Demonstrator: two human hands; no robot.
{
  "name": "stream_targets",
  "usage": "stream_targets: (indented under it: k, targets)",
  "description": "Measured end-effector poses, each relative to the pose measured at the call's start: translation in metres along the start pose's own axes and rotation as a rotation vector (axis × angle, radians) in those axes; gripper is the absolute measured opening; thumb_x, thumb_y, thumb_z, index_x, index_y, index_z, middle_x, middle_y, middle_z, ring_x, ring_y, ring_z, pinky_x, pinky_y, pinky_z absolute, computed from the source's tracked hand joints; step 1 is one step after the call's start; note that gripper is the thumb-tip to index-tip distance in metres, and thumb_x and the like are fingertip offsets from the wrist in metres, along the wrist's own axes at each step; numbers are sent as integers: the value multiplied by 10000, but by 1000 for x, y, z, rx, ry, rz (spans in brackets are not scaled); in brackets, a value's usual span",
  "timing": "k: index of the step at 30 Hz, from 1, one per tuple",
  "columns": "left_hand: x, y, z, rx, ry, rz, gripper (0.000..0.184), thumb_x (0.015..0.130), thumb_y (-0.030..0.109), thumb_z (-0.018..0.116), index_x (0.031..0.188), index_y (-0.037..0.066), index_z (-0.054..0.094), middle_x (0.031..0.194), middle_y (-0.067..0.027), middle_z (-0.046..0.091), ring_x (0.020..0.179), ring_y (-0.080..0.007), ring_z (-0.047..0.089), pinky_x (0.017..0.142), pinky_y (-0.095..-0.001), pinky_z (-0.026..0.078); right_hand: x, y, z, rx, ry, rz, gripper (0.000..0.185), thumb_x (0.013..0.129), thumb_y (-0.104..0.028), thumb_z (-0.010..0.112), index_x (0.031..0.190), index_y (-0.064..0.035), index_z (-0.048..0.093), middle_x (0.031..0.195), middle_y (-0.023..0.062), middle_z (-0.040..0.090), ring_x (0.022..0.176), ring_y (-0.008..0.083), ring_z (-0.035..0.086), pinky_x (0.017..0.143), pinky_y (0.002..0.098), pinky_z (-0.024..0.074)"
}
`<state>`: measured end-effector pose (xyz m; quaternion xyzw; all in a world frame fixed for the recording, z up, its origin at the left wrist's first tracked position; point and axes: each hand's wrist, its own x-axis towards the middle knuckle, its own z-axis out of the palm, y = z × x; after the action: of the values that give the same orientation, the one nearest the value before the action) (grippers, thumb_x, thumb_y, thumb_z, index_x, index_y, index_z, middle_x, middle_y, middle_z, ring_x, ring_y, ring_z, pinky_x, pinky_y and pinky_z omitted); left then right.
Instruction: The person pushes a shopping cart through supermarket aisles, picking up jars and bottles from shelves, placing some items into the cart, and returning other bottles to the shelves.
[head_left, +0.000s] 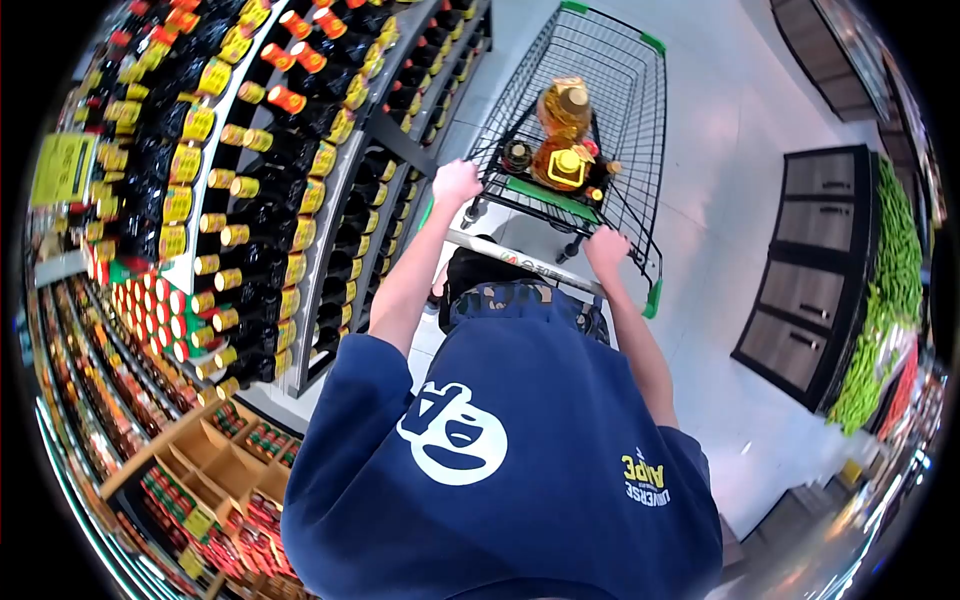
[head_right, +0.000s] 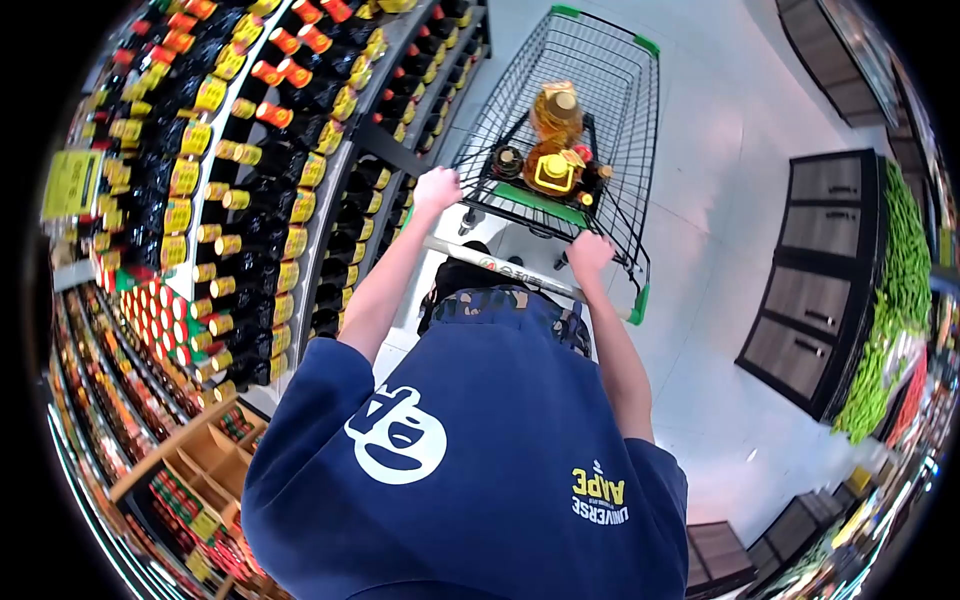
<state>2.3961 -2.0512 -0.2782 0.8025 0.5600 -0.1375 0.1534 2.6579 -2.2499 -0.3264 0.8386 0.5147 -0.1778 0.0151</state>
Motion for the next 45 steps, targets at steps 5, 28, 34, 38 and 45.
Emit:
stream_targets:
  k: [5,28,34,38,45]
  targets:
    - [13,7,-15,-17,-9,-2,161,716,184,588,790,129,720,850,-163,671,817,-320,661,760,-414,537,8,0,-9,-7,-27,4,205,651,-253,666,744,-70,660,769,134,665,840,303,631,778,431,459]
    - [95,12,-36,-3,77,72,140,704,166,571,744,122,697,826,-127,652,774,-312,643,719,-404,528,81,-11,-29,41,-142,36,180,712,-194,560,758,-79,690,776,108,681,865,259,614,792,397,393]
    - [127,10,-47,-6,75,79,141,700,148,568,738,118,700,812,-134,655,775,-311,644,723,-401,529,111,-12,-24,72,-30,-51,156,661,-206,594,700,-77,672,706,120,660,758,271,619,715,401,408]
    - [158,5,-55,-19,38,91,161,687,135,569,764,114,709,808,-149,654,765,-324,650,724,-406,534,133,-18,-31,32,59,-116,159,626,-211,631,689,-68,660,691,128,651,751,281,617,716,403,418]
    - [220,-6,-65,-36,79,141,133,709,170,582,747,119,699,801,-141,644,741,-315,651,685,-431,537,190,-36,-39,98,-60,-9,198,624,-240,656,707,-60,668,730,139,664,826,291,621,748,402,428]
